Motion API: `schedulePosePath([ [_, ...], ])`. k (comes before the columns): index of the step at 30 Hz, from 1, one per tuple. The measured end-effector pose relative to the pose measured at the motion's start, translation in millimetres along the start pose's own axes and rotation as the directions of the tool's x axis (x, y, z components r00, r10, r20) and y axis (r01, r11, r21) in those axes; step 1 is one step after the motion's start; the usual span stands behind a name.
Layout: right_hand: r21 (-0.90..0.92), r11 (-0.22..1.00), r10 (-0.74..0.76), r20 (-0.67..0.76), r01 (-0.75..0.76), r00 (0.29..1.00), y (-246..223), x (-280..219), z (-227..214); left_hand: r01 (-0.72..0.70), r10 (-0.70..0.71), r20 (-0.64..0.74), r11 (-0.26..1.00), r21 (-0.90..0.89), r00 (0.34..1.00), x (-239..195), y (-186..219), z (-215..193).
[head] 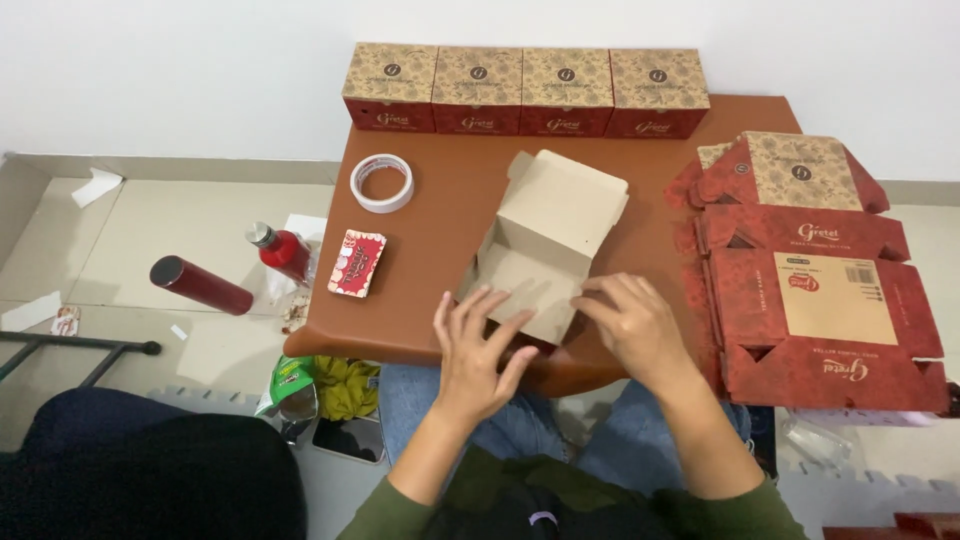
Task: Folding pre-cut cardboard sheets into boxes and stacking them.
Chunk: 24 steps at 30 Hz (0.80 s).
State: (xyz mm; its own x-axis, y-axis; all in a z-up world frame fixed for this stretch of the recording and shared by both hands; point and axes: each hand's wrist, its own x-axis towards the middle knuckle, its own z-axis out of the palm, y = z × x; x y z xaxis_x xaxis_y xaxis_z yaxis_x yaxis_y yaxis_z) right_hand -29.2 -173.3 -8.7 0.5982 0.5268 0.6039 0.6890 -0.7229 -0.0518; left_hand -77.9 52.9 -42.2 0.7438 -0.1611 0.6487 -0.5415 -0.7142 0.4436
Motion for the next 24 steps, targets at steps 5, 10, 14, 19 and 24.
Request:
schedulePosePath([
  [5,-0.098,0.965,0.246,0.029,-0.242,0.969,9.0,-10.2,-25.7,0.08,-0.082,-0.018,0.995,-0.063,0.996,6.0,-11.9,-13.5],
  [10,0.01,0.931,0.36,0.153,-0.366,0.92,-36.1,-11.1,-35.1,0.08,-0.079,0.012,0.993,-0.088,0.997,26.5,-12.5,-17.8],
  [14,0.069,0.903,0.388,0.292,-0.424,0.874,-61.2,-14.5,-44.0,-0.079,0.091,0.114,0.991,-0.111,0.989,45.2,14.2,-27.0],
  [19,0.084,0.87,0.462,0.204,-0.486,0.863,-52.6,-28.4,-40.5,-0.114,0.157,0.255,0.978,-0.175,0.954,45.8,27.7,-17.7],
  [24,0.166,0.873,0.445,0.115,-0.459,0.888,-46.8,-38.2,-35.8,0.17,-0.129,0.238,0.972,-0.163,0.963,40.9,15.2,-3.5],
])
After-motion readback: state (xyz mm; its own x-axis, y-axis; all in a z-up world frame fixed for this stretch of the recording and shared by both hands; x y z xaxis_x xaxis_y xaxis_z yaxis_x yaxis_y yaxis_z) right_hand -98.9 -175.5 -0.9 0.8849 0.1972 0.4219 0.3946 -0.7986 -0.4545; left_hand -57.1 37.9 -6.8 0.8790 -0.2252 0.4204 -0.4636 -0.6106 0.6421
